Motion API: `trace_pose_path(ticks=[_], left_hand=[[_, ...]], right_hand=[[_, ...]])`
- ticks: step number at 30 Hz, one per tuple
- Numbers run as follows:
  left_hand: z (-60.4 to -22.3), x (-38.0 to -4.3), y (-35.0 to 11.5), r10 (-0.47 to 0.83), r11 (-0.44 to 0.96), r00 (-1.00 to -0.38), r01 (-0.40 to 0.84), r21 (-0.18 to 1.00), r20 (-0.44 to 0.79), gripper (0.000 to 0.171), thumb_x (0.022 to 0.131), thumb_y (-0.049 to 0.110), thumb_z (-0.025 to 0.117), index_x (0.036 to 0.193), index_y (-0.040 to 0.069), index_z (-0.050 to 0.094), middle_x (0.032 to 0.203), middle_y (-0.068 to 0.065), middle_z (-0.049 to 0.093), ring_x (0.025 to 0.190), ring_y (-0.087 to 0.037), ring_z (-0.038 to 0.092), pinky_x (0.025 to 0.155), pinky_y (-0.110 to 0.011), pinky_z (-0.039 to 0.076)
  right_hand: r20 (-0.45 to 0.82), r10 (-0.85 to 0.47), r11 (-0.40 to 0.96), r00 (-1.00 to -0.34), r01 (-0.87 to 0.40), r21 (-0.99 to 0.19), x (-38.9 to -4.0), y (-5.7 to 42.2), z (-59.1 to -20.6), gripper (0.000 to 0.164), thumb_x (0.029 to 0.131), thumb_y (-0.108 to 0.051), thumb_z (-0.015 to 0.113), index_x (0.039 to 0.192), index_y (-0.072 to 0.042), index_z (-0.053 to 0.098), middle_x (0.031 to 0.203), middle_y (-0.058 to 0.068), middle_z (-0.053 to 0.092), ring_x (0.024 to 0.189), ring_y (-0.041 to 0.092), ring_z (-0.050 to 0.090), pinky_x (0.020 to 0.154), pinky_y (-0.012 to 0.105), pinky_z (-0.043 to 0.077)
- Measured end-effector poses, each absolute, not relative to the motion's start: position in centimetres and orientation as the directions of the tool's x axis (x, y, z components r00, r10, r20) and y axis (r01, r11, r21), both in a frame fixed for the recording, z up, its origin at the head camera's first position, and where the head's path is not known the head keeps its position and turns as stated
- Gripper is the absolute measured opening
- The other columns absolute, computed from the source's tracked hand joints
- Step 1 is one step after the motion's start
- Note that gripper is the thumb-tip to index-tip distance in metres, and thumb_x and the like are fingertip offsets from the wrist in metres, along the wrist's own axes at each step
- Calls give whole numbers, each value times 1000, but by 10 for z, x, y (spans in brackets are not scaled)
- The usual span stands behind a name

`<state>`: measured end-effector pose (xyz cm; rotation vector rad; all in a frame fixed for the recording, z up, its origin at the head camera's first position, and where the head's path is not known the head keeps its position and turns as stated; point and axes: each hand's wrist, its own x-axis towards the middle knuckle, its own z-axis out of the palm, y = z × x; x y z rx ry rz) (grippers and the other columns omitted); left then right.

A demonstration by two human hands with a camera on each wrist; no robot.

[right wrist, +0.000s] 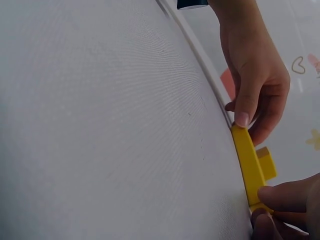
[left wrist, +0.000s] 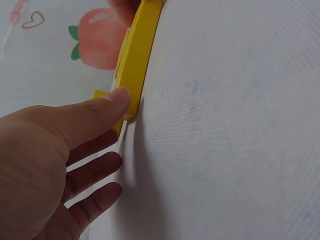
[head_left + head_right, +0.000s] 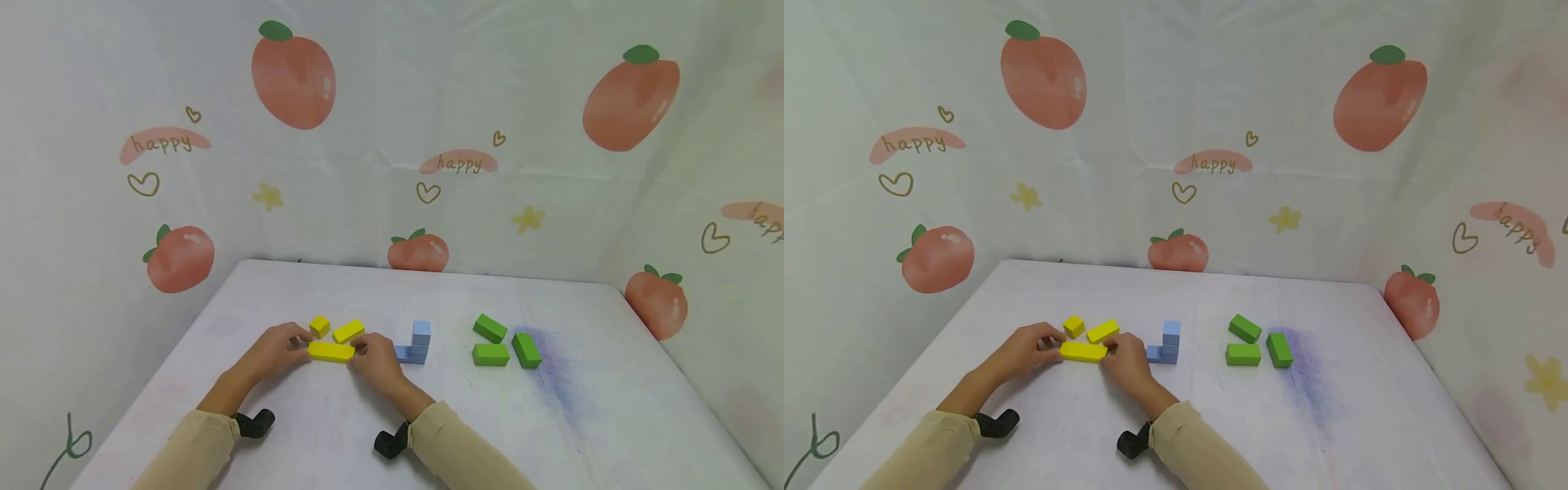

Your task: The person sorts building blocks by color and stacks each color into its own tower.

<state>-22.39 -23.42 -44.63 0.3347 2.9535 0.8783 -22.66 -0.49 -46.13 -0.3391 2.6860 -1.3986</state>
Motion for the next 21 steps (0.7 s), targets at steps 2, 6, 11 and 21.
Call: trace_pose_path(ticks=[2,6,11,21], left_hand=[[-445,-223,-234,219,819,-975,197,539,23,32,81,16,79,111,11,69,104,2,65,92,-18,57,83,-41,50],[-442,-224,-229,214,826,-975,213,521,59,30,81,19,80,110,15,71,104,3,65,90,-18,56,78,-38,49],[-439,-226,-218,213,823,-965,262,503,154,27,83,19,77,108,12,72,99,3,66,85,-17,55,70,-33,46],[-442,-230,-185,115,831,-980,186,525,164,30,85,22,75,112,8,71,104,-5,67,93,-24,57,83,-43,48]], right_hand=[[16,-241,557,-970,-152,-816,-227,-5,-461,29,79,-1,78,107,-7,73,97,-1,63,84,15,54,79,29,51],[20,-248,561,-969,-160,-812,-227,-3,-461,29,80,-1,77,108,-7,73,98,-1,63,85,15,54,79,29,52],[44,-257,558,-965,-185,-809,-226,-1,-462,29,80,-2,77,108,-6,73,99,-1,64,85,14,54,78,28,51],[79,-283,551,-956,-230,-802,-227,0,-464,27,81,-3,77,107,-5,72,95,-1,64,82,14,54,77,28,51]])
